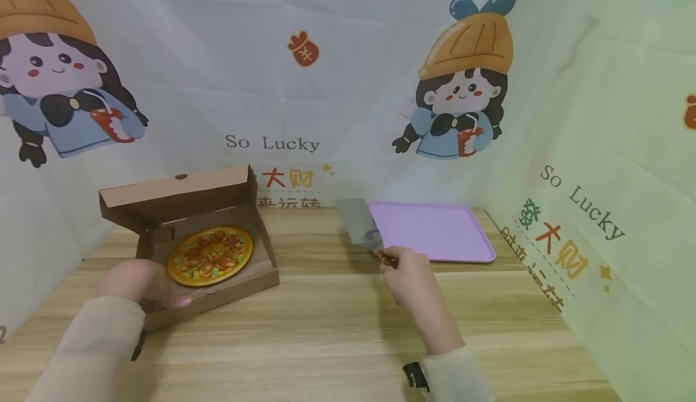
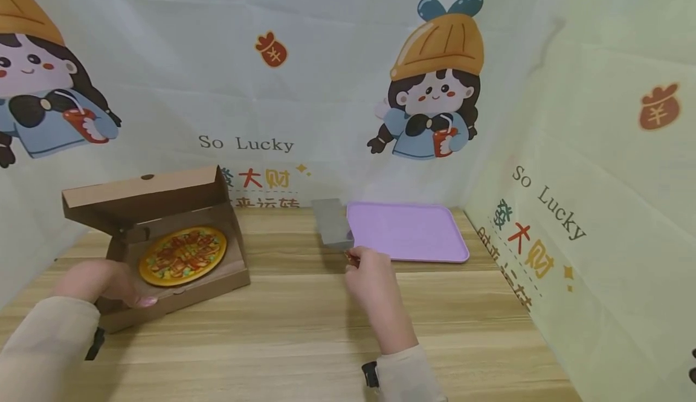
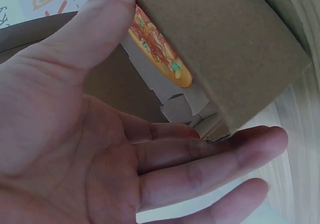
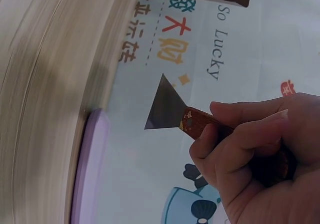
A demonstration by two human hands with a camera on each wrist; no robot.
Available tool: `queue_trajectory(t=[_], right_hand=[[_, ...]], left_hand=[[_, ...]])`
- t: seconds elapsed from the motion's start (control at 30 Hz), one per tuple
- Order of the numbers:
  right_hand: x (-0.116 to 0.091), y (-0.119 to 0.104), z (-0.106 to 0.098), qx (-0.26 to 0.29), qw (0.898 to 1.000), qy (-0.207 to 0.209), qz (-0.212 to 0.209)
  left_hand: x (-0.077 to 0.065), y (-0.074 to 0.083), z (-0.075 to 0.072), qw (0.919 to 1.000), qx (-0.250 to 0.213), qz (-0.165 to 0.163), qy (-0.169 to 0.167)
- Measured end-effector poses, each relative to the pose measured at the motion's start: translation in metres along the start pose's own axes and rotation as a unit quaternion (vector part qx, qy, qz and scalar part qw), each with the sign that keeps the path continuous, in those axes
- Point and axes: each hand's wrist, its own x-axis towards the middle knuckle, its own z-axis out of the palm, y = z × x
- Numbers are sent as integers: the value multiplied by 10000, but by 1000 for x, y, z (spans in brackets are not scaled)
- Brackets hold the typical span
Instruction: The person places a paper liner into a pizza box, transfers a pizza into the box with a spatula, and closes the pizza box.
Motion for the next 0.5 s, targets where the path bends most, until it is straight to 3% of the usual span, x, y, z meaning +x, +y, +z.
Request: queue_trajectory(t=[0.33, 0.5], right_hand=[[5, 13, -11, -130, 9997, 91, 187], [7, 20, -16, -170, 9992, 148, 332]], left_hand=[[2, -3, 0, 9999, 58, -53, 86], [4, -3, -1, 9993, 328, 197, 30]])
